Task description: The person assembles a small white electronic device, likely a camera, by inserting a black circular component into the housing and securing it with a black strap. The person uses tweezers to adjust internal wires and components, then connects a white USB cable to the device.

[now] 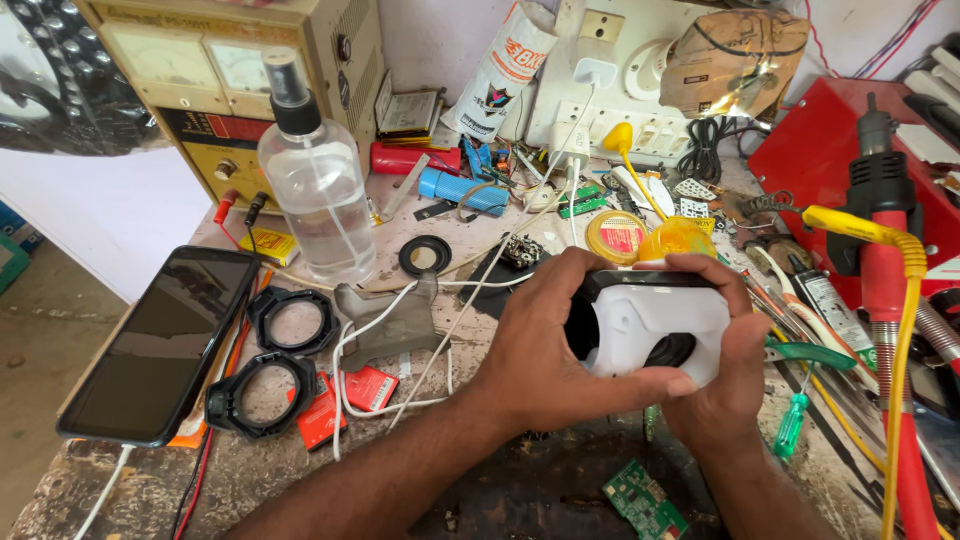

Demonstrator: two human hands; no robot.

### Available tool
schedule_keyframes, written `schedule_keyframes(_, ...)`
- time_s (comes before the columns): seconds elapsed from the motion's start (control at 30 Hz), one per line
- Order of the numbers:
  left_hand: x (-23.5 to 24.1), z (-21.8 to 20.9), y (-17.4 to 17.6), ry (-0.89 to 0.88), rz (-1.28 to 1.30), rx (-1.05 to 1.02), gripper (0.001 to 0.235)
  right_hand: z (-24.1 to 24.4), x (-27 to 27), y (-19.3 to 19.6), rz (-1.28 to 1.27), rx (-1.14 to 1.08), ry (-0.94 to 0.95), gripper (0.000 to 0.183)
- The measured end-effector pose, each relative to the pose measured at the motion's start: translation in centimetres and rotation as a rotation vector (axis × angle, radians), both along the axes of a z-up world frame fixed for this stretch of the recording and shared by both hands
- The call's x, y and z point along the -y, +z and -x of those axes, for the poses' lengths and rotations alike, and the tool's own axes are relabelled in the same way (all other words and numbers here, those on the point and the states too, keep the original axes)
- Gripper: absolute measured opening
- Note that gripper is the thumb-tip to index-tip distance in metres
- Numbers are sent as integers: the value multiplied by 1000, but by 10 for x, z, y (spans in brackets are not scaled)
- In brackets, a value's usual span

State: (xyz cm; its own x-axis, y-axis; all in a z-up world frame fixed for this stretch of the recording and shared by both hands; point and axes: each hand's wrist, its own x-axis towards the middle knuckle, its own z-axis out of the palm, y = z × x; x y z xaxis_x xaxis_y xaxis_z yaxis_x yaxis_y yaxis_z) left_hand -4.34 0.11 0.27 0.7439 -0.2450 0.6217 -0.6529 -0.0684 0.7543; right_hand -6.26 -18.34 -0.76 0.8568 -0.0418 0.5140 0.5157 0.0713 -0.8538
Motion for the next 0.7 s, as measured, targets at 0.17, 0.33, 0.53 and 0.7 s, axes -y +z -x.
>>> schedule_keyframes(0.17, 6, -9, -11, -7, 6, -312, 84, -12, 5, 4, -54, -208, -37, 69)
schedule_keyframes(0.33, 13, -26, -24, -394, 412, -652, 91, -29, 8, 16, 1, -663, -47, 87)
schedule_keyframes(0.53, 10, -37, -21, -448, 509, -971, 85, -16, 21, 52, 645, -158, 44, 104)
schedule_keyframes(0.7, 2, -36, -19, -442, 360, -996, 85, -10, 13, 68, 1038, -109, 10, 113)
